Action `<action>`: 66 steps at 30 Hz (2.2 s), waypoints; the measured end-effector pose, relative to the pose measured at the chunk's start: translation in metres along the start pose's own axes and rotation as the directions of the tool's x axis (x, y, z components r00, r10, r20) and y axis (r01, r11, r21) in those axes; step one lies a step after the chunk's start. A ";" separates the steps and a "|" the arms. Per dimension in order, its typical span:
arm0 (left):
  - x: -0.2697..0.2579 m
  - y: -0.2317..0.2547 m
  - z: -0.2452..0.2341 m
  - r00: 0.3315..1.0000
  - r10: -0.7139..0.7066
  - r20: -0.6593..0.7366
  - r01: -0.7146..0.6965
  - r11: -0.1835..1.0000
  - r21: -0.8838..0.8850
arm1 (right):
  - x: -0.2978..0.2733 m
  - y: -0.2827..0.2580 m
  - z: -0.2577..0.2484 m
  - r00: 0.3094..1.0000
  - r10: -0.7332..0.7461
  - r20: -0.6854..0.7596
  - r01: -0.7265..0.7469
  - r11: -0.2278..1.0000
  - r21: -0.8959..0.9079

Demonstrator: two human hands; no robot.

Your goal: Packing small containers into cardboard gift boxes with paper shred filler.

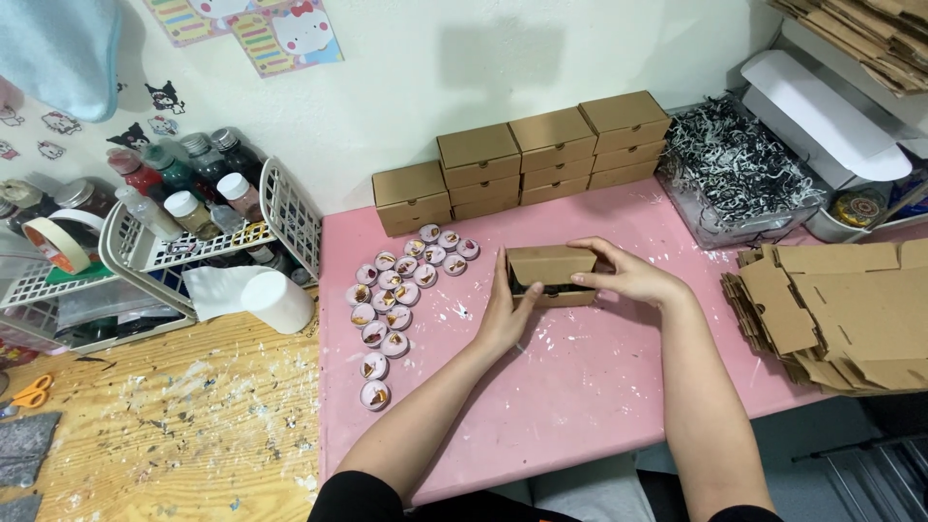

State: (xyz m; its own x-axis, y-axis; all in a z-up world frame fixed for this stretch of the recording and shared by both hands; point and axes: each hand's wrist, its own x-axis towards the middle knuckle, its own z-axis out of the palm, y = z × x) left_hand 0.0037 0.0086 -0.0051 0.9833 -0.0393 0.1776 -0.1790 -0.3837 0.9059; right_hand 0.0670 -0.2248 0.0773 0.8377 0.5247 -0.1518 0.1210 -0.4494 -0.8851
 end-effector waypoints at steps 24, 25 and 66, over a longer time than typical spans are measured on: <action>0.003 -0.015 0.000 0.995 0.093 0.028 -0.097 0.977 0.189 | 0.006 0.011 0.003 0.997 -0.061 -0.048 0.066 0.992 0.108; 0.003 -0.011 -0.001 0.995 0.094 0.023 -0.097 0.977 0.190 | 0.004 0.007 0.004 0.997 -0.064 -0.047 0.069 0.992 0.106; 0.102 -0.005 -0.165 0.765 0.334 -0.550 -0.127 0.916 0.379 | 0.075 -0.058 0.005 0.845 -0.267 -0.463 -0.063 0.811 -0.582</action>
State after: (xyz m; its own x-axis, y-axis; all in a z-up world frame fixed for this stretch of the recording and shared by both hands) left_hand 0.0992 0.1585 0.0716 0.6750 0.3496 0.6498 -0.2764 -0.6967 0.6620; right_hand 0.1200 -0.1560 0.1146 0.9221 0.2286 0.3122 0.3558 -0.8182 -0.4517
